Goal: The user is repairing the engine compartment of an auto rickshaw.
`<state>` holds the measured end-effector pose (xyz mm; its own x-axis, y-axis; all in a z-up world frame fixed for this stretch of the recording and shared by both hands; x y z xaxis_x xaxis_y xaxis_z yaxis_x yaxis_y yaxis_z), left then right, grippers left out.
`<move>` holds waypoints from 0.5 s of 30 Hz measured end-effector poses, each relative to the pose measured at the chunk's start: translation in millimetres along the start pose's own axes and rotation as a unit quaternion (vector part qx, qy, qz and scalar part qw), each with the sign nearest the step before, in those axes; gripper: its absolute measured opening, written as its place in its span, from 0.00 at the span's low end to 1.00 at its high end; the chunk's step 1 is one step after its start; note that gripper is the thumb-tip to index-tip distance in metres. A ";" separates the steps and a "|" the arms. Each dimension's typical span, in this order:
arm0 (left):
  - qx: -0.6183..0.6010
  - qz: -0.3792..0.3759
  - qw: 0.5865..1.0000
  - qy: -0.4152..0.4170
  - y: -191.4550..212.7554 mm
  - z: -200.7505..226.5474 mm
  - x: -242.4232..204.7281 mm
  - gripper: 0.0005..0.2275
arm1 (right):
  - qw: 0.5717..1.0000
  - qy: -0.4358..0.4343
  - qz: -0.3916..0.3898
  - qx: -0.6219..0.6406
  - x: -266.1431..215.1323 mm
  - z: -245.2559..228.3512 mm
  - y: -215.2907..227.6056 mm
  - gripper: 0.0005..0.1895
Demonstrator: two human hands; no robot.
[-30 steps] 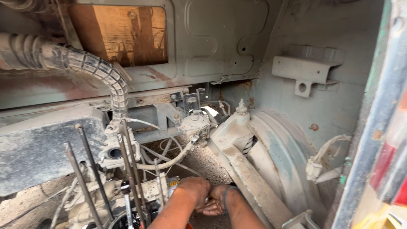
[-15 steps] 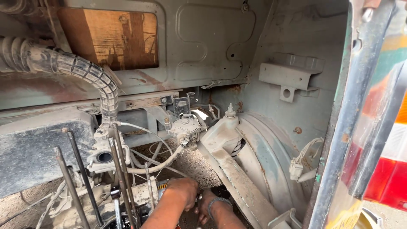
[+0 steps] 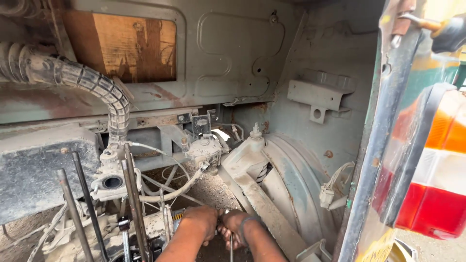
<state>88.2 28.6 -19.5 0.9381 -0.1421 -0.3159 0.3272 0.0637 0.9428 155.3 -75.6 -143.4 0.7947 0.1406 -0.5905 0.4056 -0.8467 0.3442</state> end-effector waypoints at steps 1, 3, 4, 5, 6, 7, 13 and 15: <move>0.007 -0.007 1.000 0.002 1.0 0.6 1.5 0.24 | 0.996 -0.033 -0.069 0.038 7.9 5.1 -6.6 0.21; 0.014 -0.016 1.000 0.006 -2.5 0.3 -1.9 0.23 | 0.985 -0.067 -0.141 0.074 10.4 12.7 -19.1 0.23; 0.020 -0.011 1.000 0.006 0.1 -0.6 -4.4 0.22 | 0.973 -0.076 -0.202 0.082 4.2 10.6 -33.3 0.23; 0.026 -0.007 1.000 0.005 2.8 -1.2 -6.5 0.21 | 0.957 -0.086 -0.262 0.090 -3.3 8.3 -46.4 0.23; 0.027 -0.007 1.000 0.004 2.4 -0.2 -5.5 0.21 | 0.957 -0.086 -0.261 0.092 18.2 12.2 -47.8 0.23; 0.021 0.006 1.000 -0.003 4.5 2.0 -4.1 0.21 | 0.943 -0.093 -0.303 0.097 35.0 16.4 -56.8 0.21; 0.018 0.024 0.999 -0.017 12.5 7.8 -20.0 0.19 | 0.920 -0.119 -0.352 0.122 77.6 23.6 -83.3 0.16; 0.017 0.031 0.999 -0.025 22.0 20.2 -44.7 0.18 | 0.924 -0.116 -0.345 0.120 78.2 21.7 -88.8 0.15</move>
<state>51.2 16.4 17.5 0.9490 -0.1882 -0.2528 0.2646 0.0401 0.9635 171.6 -0.6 -236.0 0.2554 0.5988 -0.7591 0.6458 -0.6899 -0.3269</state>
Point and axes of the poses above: each hand's wrist, its own x-axis towards the middle knuckle, its own y-axis out of the back of the hand, z = x × y, the point moved 10 cm from there along x, towards the middle knuckle, and after that the axes turned 9 degrees about -x, right-handed, at the moved point
